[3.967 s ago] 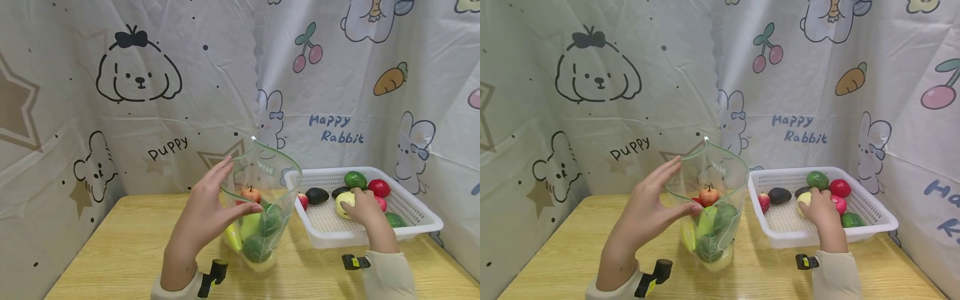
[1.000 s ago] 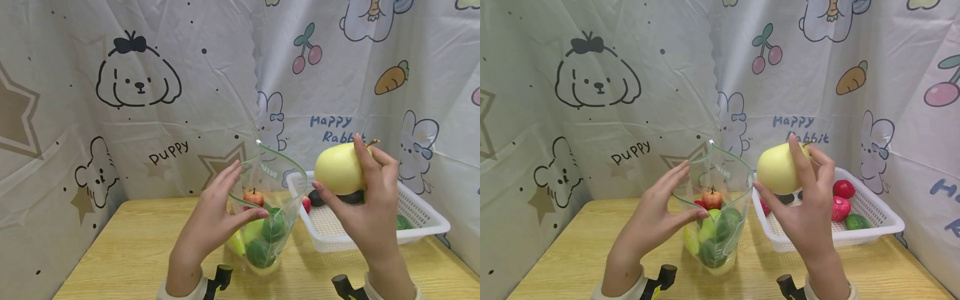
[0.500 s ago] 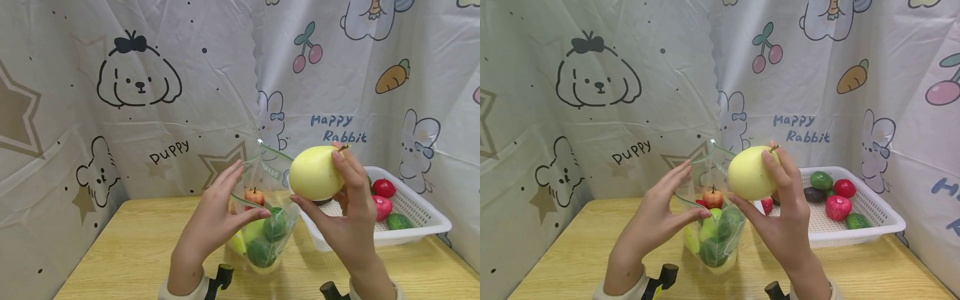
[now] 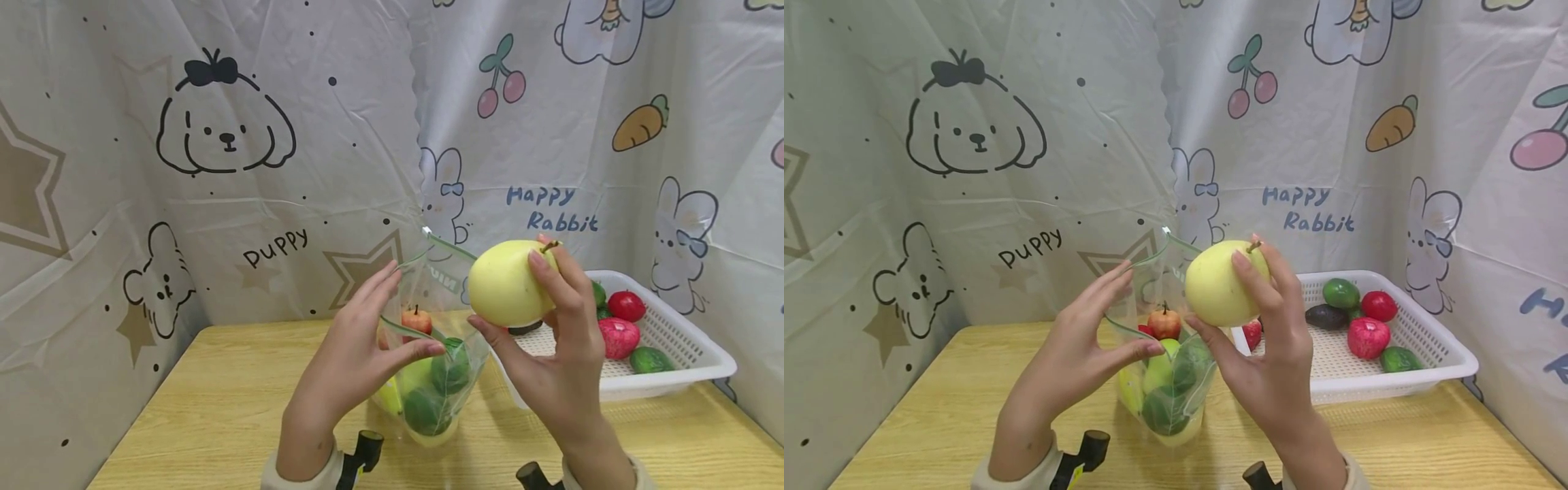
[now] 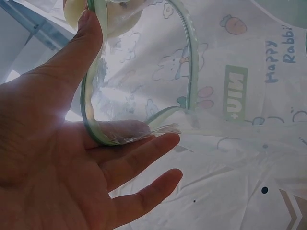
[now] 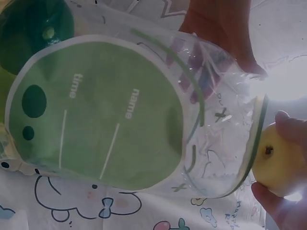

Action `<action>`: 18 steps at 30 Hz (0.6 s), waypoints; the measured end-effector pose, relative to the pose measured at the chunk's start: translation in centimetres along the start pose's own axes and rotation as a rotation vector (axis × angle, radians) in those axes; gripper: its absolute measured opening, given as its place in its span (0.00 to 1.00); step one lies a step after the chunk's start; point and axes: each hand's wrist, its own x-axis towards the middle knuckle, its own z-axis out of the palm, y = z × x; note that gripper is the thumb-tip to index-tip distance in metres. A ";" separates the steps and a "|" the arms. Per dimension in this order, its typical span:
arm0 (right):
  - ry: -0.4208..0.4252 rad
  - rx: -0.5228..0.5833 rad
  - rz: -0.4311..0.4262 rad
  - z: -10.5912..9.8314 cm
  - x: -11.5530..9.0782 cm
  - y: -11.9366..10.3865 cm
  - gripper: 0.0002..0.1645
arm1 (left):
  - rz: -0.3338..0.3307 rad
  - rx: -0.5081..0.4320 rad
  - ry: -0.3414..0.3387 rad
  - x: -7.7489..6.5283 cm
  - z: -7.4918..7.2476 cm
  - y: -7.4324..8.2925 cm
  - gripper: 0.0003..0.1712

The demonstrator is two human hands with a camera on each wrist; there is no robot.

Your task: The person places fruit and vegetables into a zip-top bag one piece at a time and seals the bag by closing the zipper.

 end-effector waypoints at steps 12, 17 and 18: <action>-0.120 -0.065 0.068 0.6 -0.7 0.3 0.51 | 0.006 -0.008 0.006 0.1 0.0 -0.2 0.55; -0.125 -0.136 0.071 0.5 -0.8 0.5 0.42 | 0.001 -0.012 0.001 0.0 0.0 -0.1 0.55; -0.125 -0.151 0.071 0.4 -0.8 0.5 0.41 | -0.001 -0.015 -0.001 0.0 0.0 -0.1 0.55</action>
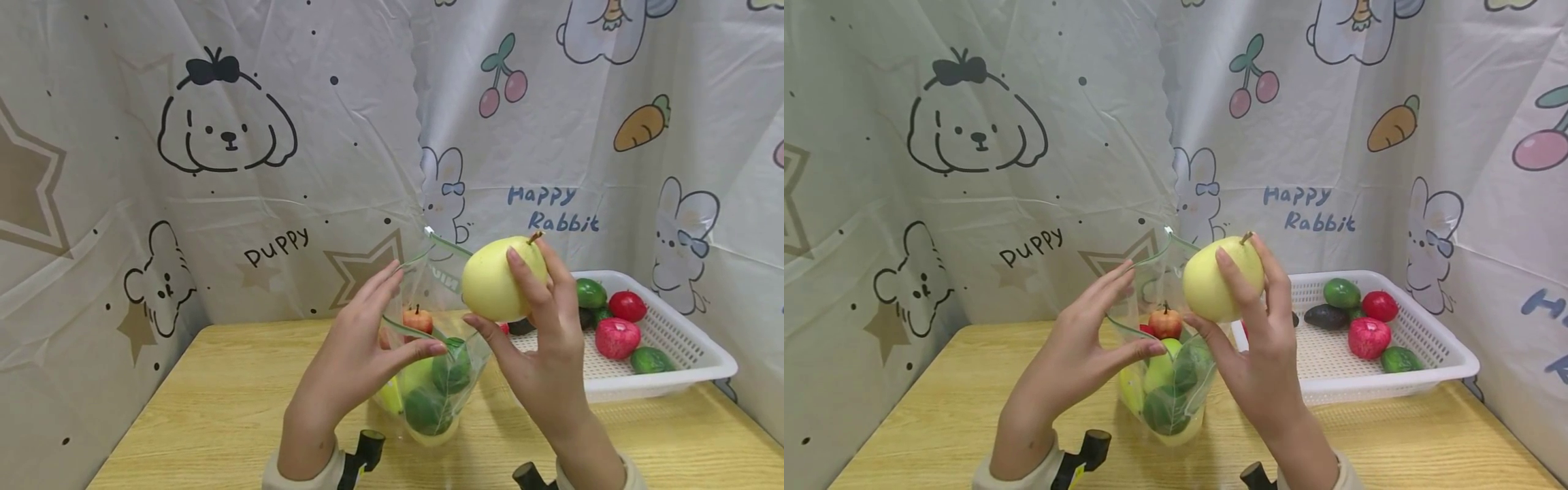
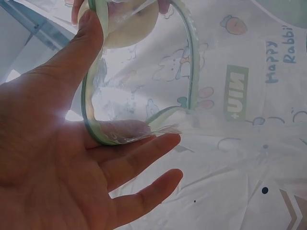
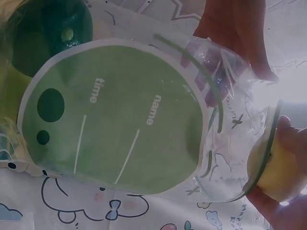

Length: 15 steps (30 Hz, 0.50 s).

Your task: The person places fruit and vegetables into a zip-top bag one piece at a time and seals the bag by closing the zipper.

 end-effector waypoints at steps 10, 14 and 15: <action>-0.009 -0.019 -0.023 -0.1 0.3 -0.1 0.40 | 0.004 0.006 0.010 0.0 0.0 0.1 0.55; -0.023 -0.019 -0.031 0.0 0.4 -0.1 0.39 | -0.003 0.008 0.009 0.0 0.0 0.2 0.55; -0.023 -0.022 -0.031 0.0 0.4 -0.2 0.39 | -0.005 0.007 0.007 0.0 -0.1 0.2 0.55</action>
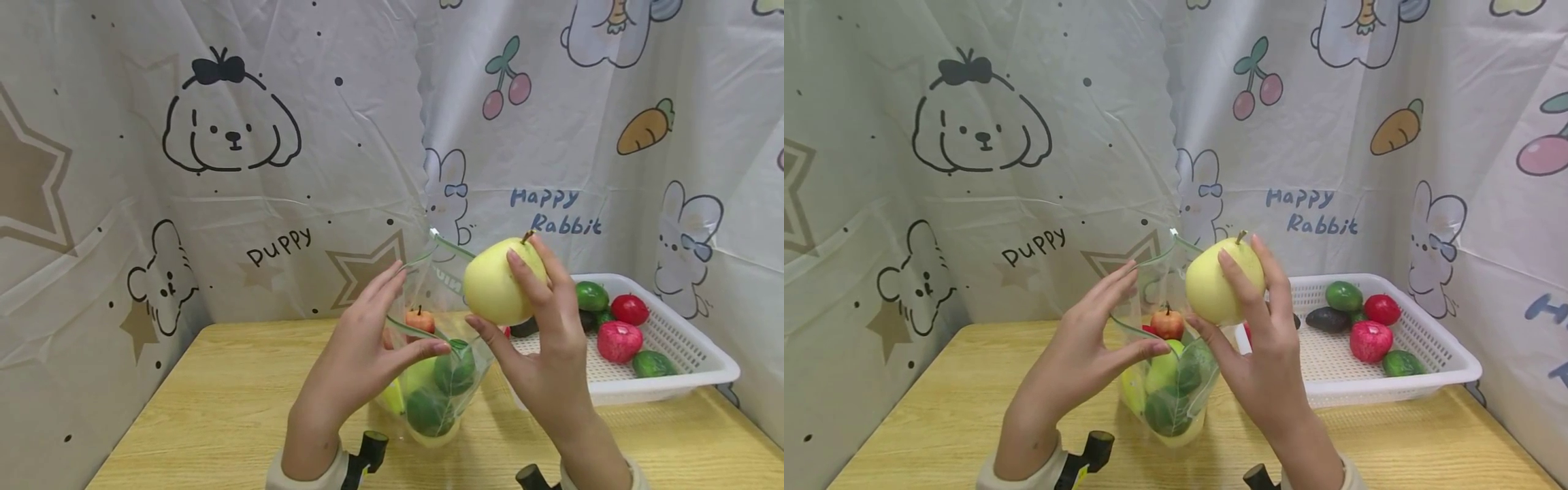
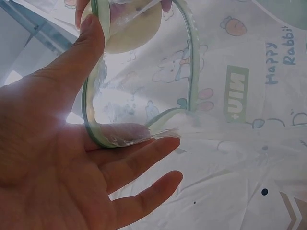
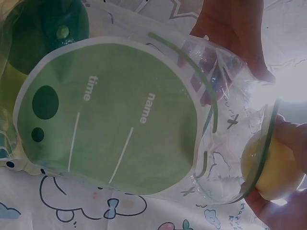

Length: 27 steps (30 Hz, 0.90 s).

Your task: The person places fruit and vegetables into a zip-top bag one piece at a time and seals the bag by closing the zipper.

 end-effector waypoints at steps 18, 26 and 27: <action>-0.052 -0.021 0.044 0.1 -0.3 -0.1 0.40 | 0.009 -0.005 0.000 -0.1 -0.3 -0.2 0.55; -0.010 0.001 -0.010 0.1 0.0 -0.3 0.35 | 0.027 0.033 0.038 0.1 -0.4 -0.3 0.55; -0.002 0.004 -0.018 0.1 0.1 -0.4 0.34 | 0.026 0.046 0.046 0.1 -0.4 -0.4 0.55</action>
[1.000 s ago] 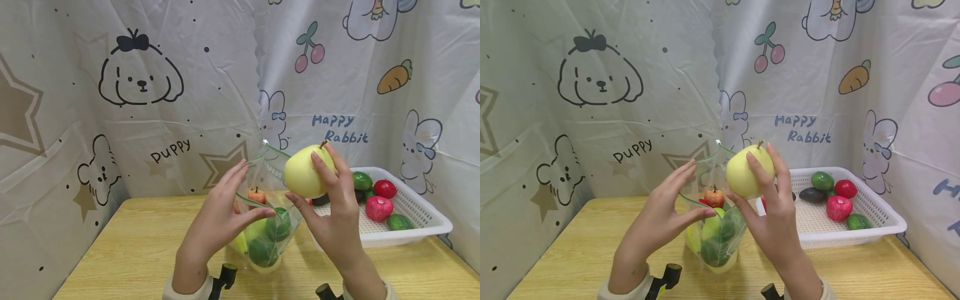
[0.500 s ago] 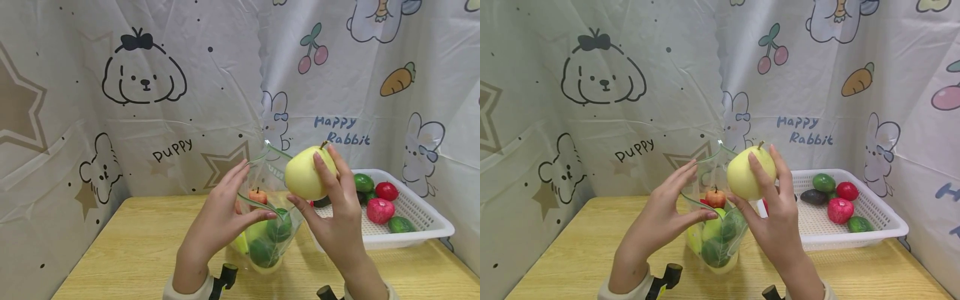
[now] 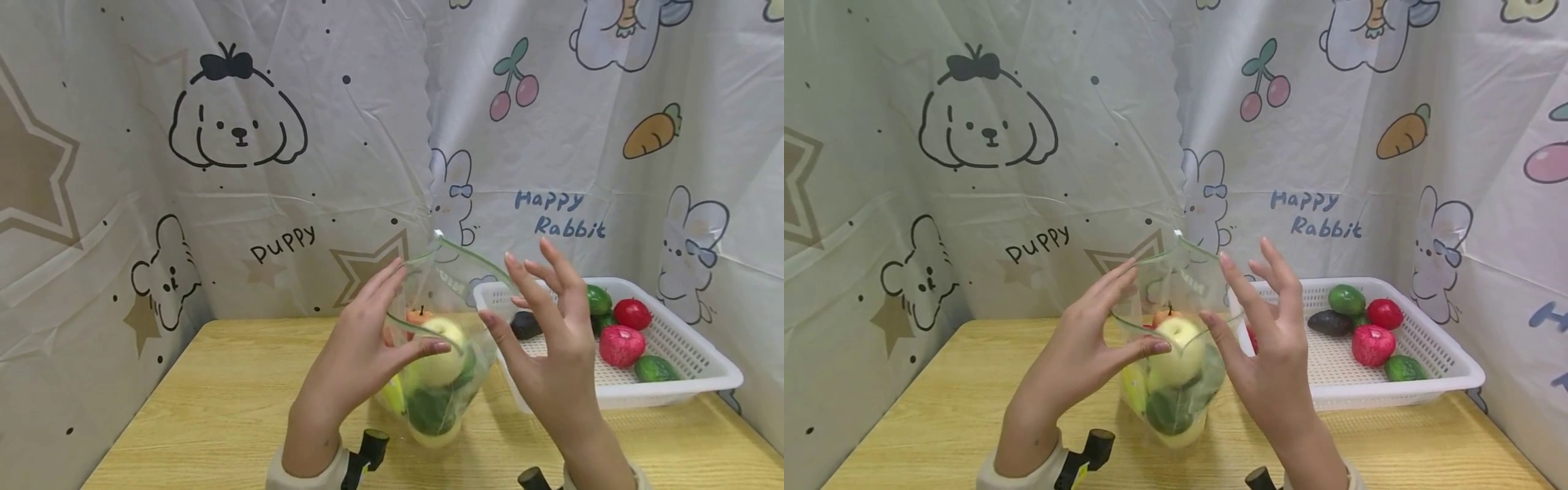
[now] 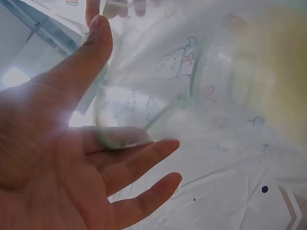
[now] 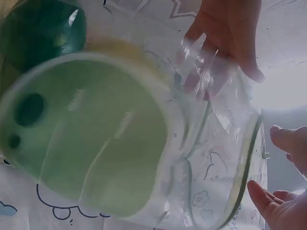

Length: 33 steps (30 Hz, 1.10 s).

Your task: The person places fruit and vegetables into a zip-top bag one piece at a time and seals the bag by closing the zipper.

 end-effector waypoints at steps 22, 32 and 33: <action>0.119 -0.054 0.036 -2.3 1.2 0.4 0.22 | -0.035 0.024 0.045 0.4 -0.4 -0.7 0.55; 0.164 -0.288 0.198 -8.5 1.7 3.0 0.22 | -0.051 0.024 0.163 0.5 0.0 -0.8 0.51; 0.176 -0.327 0.232 -9.2 1.7 3.3 0.22 | -0.050 0.022 0.174 0.6 0.0 -0.9 0.50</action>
